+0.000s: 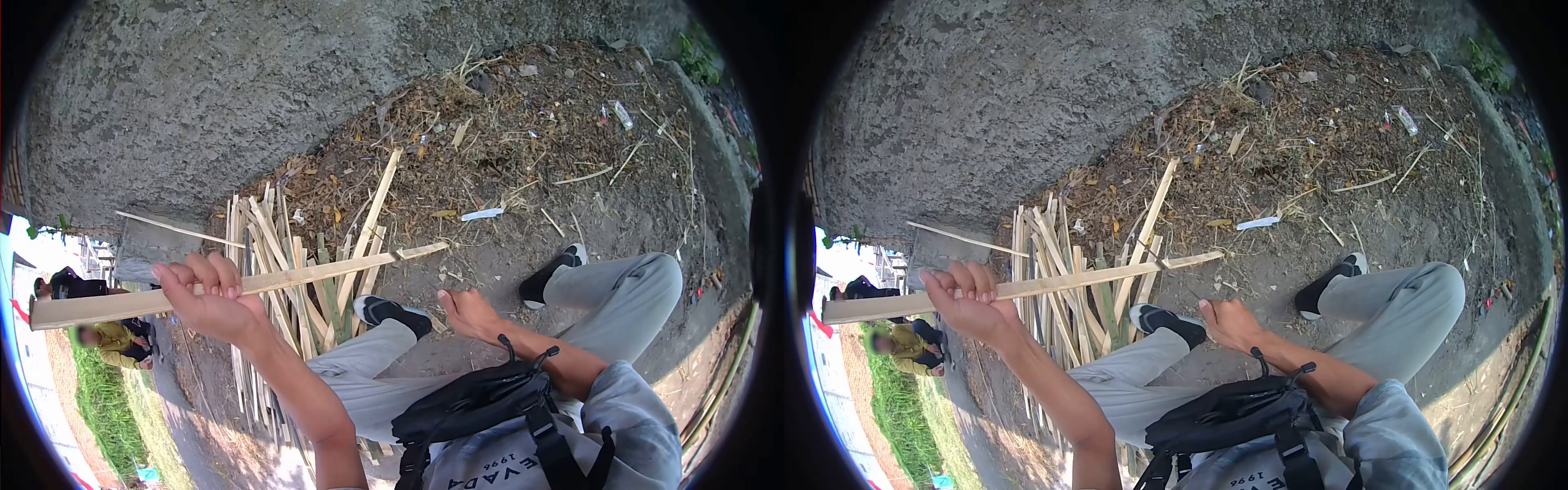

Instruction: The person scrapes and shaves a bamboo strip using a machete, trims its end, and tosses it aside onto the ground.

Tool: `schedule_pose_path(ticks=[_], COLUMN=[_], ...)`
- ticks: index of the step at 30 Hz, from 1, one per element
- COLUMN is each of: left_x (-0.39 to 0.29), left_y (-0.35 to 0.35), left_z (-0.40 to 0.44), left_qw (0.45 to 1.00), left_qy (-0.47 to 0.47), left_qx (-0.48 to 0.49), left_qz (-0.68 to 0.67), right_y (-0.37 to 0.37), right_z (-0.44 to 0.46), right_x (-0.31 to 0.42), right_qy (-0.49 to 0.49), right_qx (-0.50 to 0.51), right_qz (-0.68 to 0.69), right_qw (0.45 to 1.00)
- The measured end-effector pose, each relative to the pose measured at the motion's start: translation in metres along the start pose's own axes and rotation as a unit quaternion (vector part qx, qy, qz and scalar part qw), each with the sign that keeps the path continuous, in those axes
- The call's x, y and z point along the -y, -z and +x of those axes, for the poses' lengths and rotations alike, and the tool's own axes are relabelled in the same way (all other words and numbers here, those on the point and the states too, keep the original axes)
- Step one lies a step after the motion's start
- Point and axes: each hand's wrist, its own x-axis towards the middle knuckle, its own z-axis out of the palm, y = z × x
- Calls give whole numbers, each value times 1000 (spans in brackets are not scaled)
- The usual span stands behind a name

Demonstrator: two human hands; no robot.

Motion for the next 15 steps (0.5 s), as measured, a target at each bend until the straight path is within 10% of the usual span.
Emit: schedule_pose_path(ticks=[5,11,15], left_x=[-1,-7,-6], left_y=[-34,-53,-52], left_z=[-13,-24,-26], left_qw=[989,974,974], left_qy=[-30,-31,-42], left_qx=[-131,-196,-199], left_qz=[65,110,99], right_y=[-4,-12,8], right_z=[-18,8,-16], right_x=[45,-10,44], right_qy=[117,-51,94], right_qx=[-49,-7,-54], right_qz=[85,-8,55], right_qw=[988,999,993])
